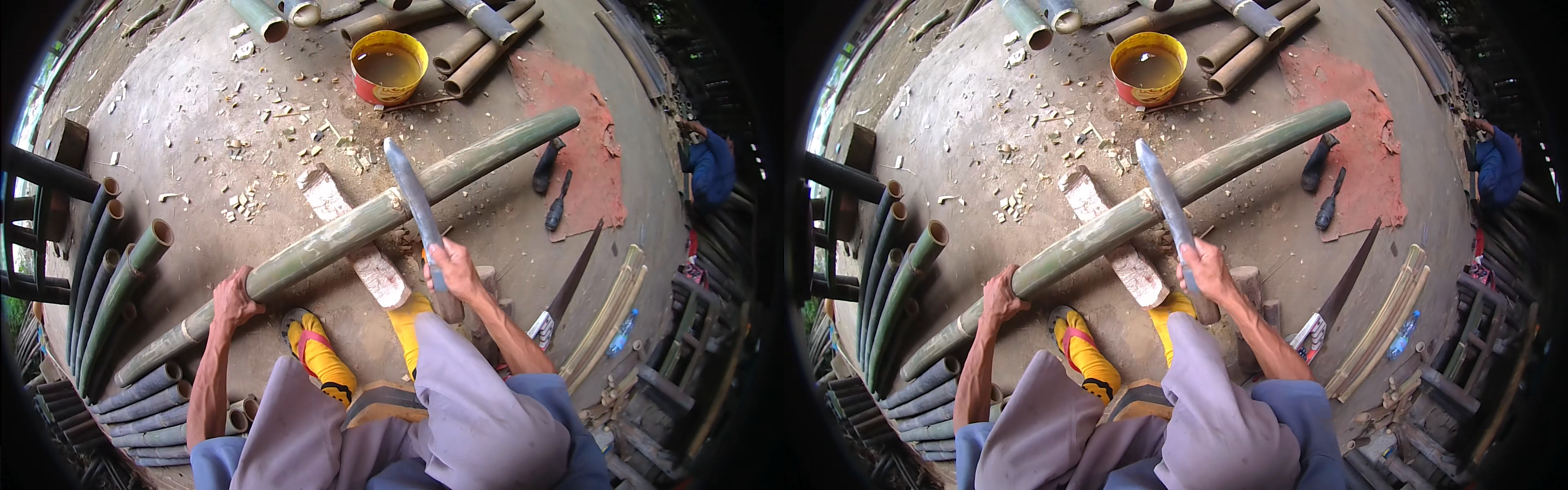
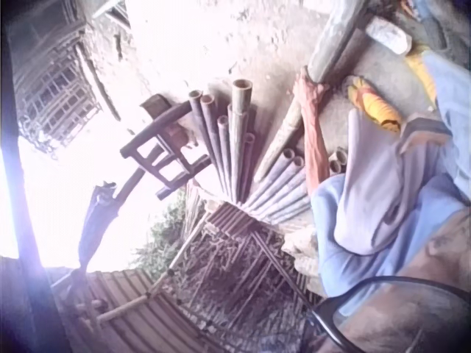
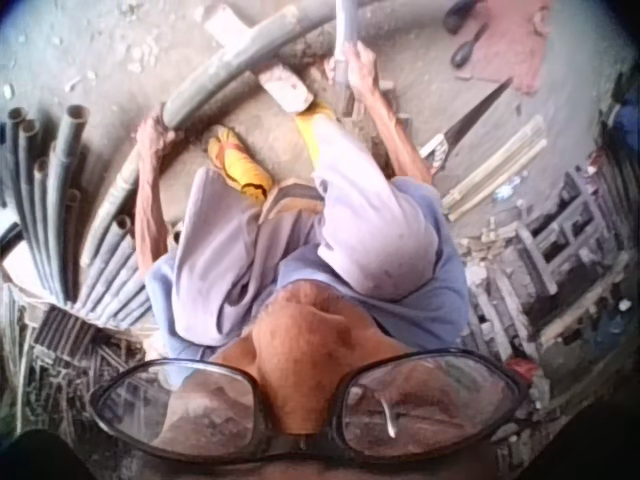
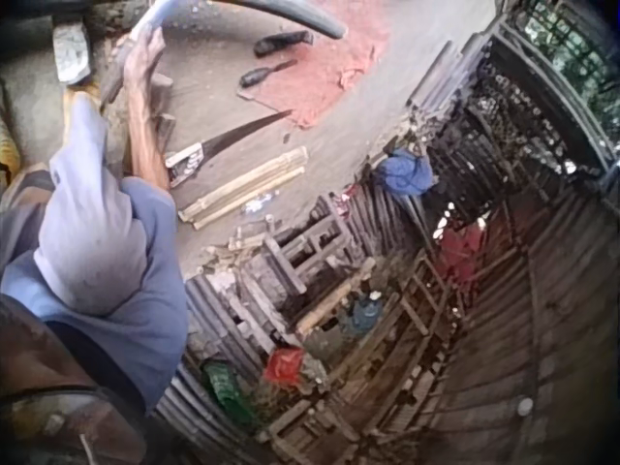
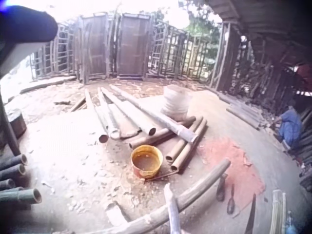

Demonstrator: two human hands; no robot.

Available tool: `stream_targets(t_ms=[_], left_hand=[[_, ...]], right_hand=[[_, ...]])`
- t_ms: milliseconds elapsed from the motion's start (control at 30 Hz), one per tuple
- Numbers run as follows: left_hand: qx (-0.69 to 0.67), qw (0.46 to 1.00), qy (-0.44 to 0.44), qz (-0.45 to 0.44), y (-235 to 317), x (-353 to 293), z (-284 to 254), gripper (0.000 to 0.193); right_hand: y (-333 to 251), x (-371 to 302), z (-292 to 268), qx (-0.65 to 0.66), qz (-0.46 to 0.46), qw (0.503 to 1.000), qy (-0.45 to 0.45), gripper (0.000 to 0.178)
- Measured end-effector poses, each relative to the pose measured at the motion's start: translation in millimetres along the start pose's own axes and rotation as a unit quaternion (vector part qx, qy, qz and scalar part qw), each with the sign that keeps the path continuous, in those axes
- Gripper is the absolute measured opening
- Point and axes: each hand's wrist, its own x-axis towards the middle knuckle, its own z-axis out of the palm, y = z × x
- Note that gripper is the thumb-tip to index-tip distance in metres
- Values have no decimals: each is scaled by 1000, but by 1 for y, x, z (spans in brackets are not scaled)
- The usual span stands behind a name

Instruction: The person shaves the nodes and surface of a long bamboo pole using a large knife, turning the pole over to reach different sides.

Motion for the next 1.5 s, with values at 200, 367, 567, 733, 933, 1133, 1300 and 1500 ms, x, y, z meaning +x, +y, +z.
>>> stream_targets(t_ms=[200,367,567,733,933,1133,1300,1500], left_hand=[[15,1000,24,-5,0,-3,4,60],[14,1000,25,-6,0,-4,3,62],[-13,1000,23,15,1,-6,-1,65],[14,1000,-18,18,17,-12,-14,64],[8,1000,-8,-8,41,-40,-19,62],[-21,999,41,9,34,-47,2,61],[-43,999,21,-12,21,-42,6,64],[-33,999,3,-10,16,-35,6,67]], right_hand=[[-18,-2,10,154,-193,937,245,27],[-18,-4,7,-114,-6,992,54,23],[-3,2,3,-37,-41,998,-31,26],[13,1,7,-51,-53,995,74,33],[15,-3,-1,-25,-59,995,73,34],[4,-6,-5,-167,-49,980,99,29],[-17,5,-14,-164,-77,972,151,27],[-22,7,-8,-124,8,992,-25,30]])
